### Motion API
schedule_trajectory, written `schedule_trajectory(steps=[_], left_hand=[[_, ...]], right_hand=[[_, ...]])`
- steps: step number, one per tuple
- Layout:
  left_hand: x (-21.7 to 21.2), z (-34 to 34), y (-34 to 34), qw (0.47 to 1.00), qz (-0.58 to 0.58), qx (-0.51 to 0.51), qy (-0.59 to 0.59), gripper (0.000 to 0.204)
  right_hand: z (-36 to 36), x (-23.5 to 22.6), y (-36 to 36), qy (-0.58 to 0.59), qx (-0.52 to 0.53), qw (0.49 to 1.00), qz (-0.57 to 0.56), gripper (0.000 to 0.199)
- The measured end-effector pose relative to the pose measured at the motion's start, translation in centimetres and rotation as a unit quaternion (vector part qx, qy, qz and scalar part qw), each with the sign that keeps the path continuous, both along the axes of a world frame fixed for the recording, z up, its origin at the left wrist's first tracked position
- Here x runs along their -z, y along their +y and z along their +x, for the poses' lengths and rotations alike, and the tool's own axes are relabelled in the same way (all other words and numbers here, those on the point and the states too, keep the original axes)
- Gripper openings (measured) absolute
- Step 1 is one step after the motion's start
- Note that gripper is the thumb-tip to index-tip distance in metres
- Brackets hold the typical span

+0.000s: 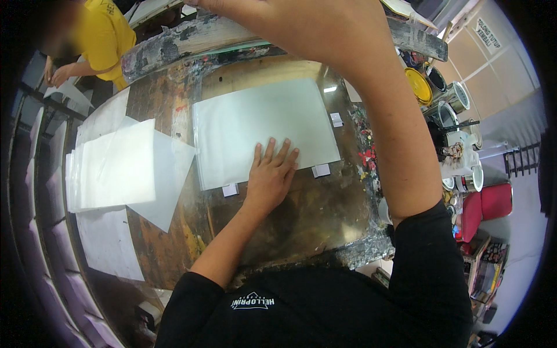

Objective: The person repeatedly places white paper sheets under a screen printing frame, uses a squeegee to pull ink across the screen, and removes the printed sheets. A coworker in a yellow shirt assists by handling printed sheets nearby.

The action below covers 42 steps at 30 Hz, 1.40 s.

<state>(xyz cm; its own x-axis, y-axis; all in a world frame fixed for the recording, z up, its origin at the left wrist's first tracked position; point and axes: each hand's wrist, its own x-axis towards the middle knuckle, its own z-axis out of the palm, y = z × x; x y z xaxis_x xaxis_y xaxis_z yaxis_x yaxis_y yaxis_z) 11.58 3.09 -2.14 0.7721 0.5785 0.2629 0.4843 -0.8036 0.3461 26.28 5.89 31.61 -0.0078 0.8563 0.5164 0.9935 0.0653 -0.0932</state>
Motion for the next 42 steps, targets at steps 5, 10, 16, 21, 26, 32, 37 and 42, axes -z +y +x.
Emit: schedule_trajectory(steps=[5, 10, 16, 21, 26, 32, 37, 42], left_hand=[[-0.1, 0.3, 0.1, 1.0, 0.002, 0.016, -0.01, 0.041], [0.1, 0.4, 0.1, 1.0, 0.017, 0.019, -0.014, 0.041], [-1.9, -1.0, -0.3, 0.969, -0.089, -0.073, -0.217, 0.063], [-10.3, -7.7, 0.3, 0.761, -0.432, -0.1, -0.474, 0.113], [-7.9, -9.0, -2.1, 0.827, -0.346, -0.14, -0.419, 0.125], [-8.7, -9.7, 1.9, 0.766, -0.379, 0.01, -0.519, 0.08], [-1.5, -14.9, 2.4, 0.991, 0.017, -0.063, 0.117, 0.106], [-1.6, -14.7, 1.1, 0.99, -0.011, -0.071, 0.124, 0.133]], right_hand=[[0.4, 3.1, 0.6, -0.046, -0.002, 0.985, 0.167, 0.079], [0.1, 2.3, -0.3, 0.013, -0.014, 0.994, 0.103, 0.079], [-0.3, 4.5, -1.0, 0.009, 0.003, 0.999, 0.043, 0.067], [-0.8, 13.1, -5.7, -0.045, -0.022, 0.999, 0.002, 0.06], [-1.7, 17.8, -9.1, -0.003, -0.04, 0.995, -0.091, 0.057], [-1.5, 12.9, -6.3, -0.075, -0.007, 0.991, 0.11, 0.05], [-0.5, 7.9, -2.8, -0.067, -0.012, 0.99, 0.12, 0.057], [-2.2, 6.4, -3.0, -0.022, 0.005, 0.992, 0.128, 0.066]])
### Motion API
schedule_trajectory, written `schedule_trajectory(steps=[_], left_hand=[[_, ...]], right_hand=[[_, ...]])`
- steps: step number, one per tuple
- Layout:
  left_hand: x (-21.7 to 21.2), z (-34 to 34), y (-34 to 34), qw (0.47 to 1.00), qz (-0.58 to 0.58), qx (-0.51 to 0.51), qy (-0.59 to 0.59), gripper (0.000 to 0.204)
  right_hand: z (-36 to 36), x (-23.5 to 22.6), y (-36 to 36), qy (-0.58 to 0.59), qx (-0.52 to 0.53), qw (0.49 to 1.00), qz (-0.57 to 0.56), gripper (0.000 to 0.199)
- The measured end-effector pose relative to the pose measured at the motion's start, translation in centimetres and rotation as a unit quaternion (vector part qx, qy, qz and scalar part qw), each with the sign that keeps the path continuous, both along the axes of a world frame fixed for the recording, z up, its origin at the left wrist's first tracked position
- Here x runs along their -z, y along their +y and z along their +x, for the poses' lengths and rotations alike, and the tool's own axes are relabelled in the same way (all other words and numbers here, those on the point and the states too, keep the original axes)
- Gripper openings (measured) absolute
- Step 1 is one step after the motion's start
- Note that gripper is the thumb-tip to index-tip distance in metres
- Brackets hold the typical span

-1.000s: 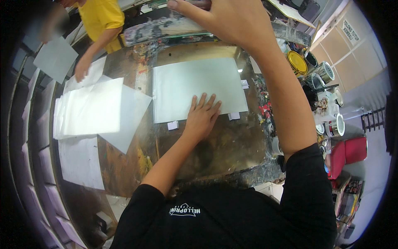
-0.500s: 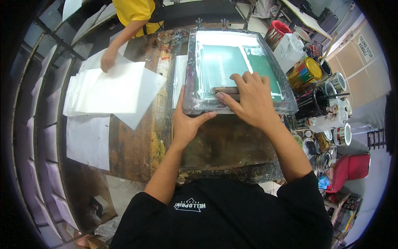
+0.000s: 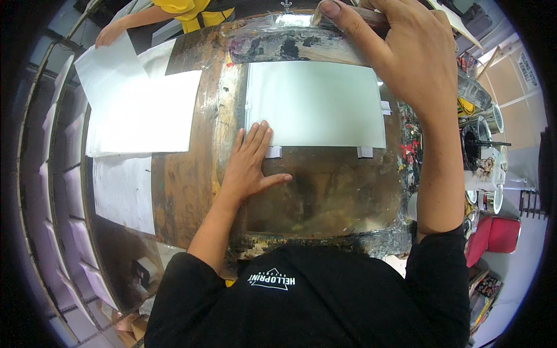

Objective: The person repeatedly places white paper sheets under a screen printing frame, uses a squeegee to pull ink across the screen, and removes the printed sheets. A coworker in a yellow shirt assists by handling printed sheets nearby.

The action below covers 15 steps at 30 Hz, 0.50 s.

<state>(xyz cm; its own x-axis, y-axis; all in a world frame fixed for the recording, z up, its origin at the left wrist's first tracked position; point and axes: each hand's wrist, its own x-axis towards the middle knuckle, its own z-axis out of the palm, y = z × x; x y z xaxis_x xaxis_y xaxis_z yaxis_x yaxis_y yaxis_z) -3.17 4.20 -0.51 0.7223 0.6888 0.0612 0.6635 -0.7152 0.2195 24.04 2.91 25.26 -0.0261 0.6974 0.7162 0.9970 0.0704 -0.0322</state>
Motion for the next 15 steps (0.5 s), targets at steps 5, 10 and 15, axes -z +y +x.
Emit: schedule_trajectory(steps=[5, 10, 15], left_hand=[[-1.6, 0.5, 0.0, 0.989, 0.022, -0.035, -0.145, 0.136], [-10.7, 5.3, -0.7, 0.728, -0.361, -0.079, -0.577, 0.137], [-4.4, 4.6, -3.8, 0.896, -0.192, -0.213, -0.34, 0.116]], right_hand=[[1.5, -0.2, 0.3, 0.038, -0.041, 0.998, -0.037, 0.062], [1.6, 5.0, -2.0, -0.028, -0.03, 0.992, -0.121, 0.05], [1.5, 13.9, -6.5, -0.026, -0.062, 0.939, -0.337, 0.041]])
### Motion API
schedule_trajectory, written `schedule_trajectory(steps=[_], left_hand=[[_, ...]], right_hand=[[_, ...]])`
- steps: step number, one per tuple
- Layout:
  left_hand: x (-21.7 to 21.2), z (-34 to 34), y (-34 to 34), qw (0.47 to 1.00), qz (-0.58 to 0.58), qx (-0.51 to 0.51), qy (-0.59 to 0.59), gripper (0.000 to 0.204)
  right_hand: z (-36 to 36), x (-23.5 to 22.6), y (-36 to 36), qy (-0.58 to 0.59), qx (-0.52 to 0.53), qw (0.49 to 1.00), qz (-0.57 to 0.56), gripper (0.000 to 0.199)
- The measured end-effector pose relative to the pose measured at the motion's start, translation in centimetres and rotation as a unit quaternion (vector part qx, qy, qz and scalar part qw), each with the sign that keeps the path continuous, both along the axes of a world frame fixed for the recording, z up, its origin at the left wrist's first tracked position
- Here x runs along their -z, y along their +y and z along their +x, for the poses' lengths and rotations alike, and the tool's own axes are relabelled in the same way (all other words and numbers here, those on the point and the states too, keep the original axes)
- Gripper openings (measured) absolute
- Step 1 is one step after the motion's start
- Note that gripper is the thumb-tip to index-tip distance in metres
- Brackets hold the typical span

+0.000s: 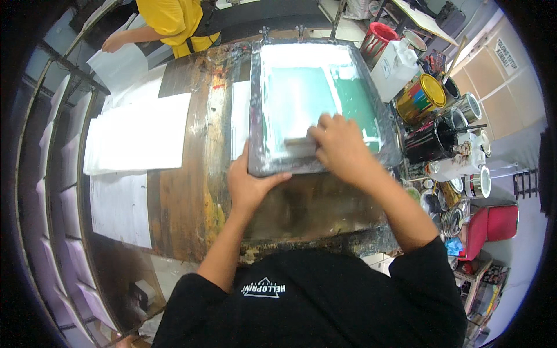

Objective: The person repeatedly places white paper sheets under a screen printing frame, uses a squeegee to pull ink across the screen, and removes the printed sheets. A coworker in a yellow shirt assists by handling printed sheets nearby.

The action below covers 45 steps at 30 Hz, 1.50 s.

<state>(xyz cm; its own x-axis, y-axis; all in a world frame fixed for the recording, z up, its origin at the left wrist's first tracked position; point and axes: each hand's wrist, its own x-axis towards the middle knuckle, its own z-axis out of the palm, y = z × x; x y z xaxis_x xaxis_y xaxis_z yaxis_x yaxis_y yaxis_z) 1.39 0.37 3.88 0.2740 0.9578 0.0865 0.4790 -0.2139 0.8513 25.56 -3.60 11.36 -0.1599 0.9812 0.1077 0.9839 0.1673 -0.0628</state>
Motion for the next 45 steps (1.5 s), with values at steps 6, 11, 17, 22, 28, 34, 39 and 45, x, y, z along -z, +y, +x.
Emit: schedule_trajectory(steps=[6, 11, 17, 22, 28, 34, 39, 45], left_hand=[[4.7, -1.1, -0.8, 0.953, 0.183, -0.034, 0.24, 0.122], [4.9, -1.4, -0.7, 0.961, 0.176, -0.025, 0.213, 0.122], [3.9, -1.4, -0.6, 0.965, 0.18, -0.02, 0.19, 0.127], [3.4, -1.3, -1.0, 0.984, 0.122, -0.007, 0.13, 0.126], [2.4, 0.2, -0.4, 0.993, 0.052, -0.037, -0.101, 0.112], [-4.8, 2.9, 1.9, 0.958, 0.127, 0.025, -0.255, 0.11], [2.3, 0.0, -0.4, 0.915, 0.204, -0.006, 0.349, 0.114], [3.2, 0.2, -1.2, 0.933, 0.137, 0.029, 0.333, 0.122]], right_hand=[[-2.1, 7.1, -1.4, 0.046, 0.035, 0.998, 0.021, 0.039], [1.3, 8.7, 11.0, 0.001, 0.053, 0.995, 0.08, 0.031], [7.0, 6.3, 23.4, 0.019, 0.063, 0.996, 0.06, 0.024], [5.9, 6.4, 18.9, -0.02, 0.044, 0.998, 0.037, 0.033], [0.7, -1.1, 2.9, 0.043, 0.005, 0.999, -0.006, 0.046], [-0.4, -8.2, 3.3, -0.012, 0.028, 0.939, 0.343, 0.056], [0.2, -12.3, 6.9, -0.005, 0.019, 0.924, 0.381, 0.062], [0.9, -14.2, 8.6, 0.014, 0.044, 0.939, 0.34, 0.07]])
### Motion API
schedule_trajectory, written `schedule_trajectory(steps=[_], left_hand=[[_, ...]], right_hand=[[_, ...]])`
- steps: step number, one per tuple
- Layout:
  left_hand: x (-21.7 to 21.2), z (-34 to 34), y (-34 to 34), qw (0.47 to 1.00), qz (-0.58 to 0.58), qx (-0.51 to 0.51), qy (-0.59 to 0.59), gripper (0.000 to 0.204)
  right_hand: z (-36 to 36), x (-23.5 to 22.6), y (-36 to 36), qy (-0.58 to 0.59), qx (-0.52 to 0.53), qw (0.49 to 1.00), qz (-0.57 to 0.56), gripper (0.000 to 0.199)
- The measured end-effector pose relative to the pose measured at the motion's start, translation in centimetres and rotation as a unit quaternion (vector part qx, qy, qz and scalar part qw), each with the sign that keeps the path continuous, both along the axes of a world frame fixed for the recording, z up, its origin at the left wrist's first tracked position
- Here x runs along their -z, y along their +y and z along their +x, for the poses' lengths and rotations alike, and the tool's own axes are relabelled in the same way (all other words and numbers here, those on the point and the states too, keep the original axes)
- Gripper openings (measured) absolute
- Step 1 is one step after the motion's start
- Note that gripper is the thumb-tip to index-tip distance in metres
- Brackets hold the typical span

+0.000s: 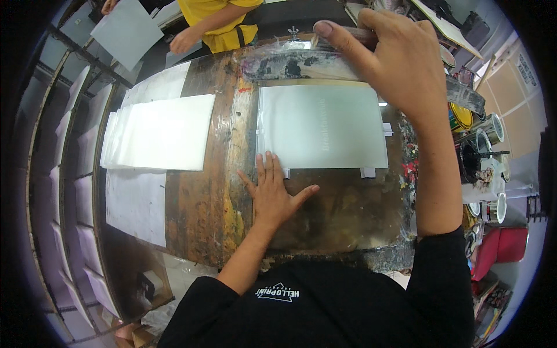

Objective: The person repeatedly places white paper sheets under a screen printing frame, uses a squeegee to pull ink across the screen, and removes the printed sheets. A coworker in a yellow shirt assists by handling printed sheets nearby.

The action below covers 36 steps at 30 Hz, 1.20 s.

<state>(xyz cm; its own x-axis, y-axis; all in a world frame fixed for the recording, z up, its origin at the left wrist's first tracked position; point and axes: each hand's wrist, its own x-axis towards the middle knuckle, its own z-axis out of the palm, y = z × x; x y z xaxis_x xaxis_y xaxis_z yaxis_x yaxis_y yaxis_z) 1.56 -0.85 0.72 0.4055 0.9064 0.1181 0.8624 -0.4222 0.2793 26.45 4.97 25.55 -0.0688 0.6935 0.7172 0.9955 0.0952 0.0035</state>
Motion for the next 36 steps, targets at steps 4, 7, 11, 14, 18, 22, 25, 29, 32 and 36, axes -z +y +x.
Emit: schedule_trajectory(steps=[4, 7, 11, 14, 18, 22, 25, 29, 32, 36], left_hand=[[-2.6, 1.2, 1.8, 0.99, 0.055, 0.024, -0.124, 0.104], [-6.3, 1.5, 4.9, 0.978, 0.072, -0.023, -0.196, 0.083], [-6.0, -4.7, 8.7, 0.961, 0.127, -0.073, -0.236, 0.053], [-6.2, -10.7, 11.1, 0.967, 0.171, -0.109, -0.155, 0.05], [-6.6, -4.1, 9.0, 0.975, 0.113, -0.086, -0.169, 0.049], [1.4, 7.5, 5.6, 0.972, 0.037, 0.231, -0.018, 0.05], [2.8, 10.4, 4.8, 0.971, 0.034, 0.235, -0.025, 0.052], [3.2, 10.9, 4.8, 0.968, 0.029, 0.246, -0.042, 0.053], [2.9, 11.4, 4.3, 0.966, 0.039, 0.251, -0.053, 0.051], [2.8, 11.5, 4.1, 0.965, 0.036, 0.255, -0.044, 0.052]], right_hand=[[-0.5, -2.2, 0.1, 0.052, 0.008, 0.997, -0.054, 0.071], [-0.7, -3.2, 0.0, 0.055, 0.019, 0.995, -0.083, 0.074], [0.3, -2.0, 0.6, 0.005, 0.013, 0.999, -0.05, 0.078], [0.4, -2.0, 0.4, 0.017, 0.0, 0.999, -0.048, 0.079], [0.7, -2.0, 0.3, 0.036, 0.001, 0.998, -0.057, 0.078], [0.3, -2.1, 1.0, 0.03, -0.022, 0.998, -0.045, 0.079], [0.9, -2.4, 1.1, 0.045, -0.041, 0.997, -0.055, 0.08], [-0.6, -5.0, -0.6, 0.018, 0.012, 0.985, -0.168, 0.08], [0.1, -4.3, 0.6, 0.027, 0.005, 0.992, -0.123, 0.081], [-0.2, -3.3, 1.3, -0.011, 0.041, 0.998, -0.052, 0.082]])
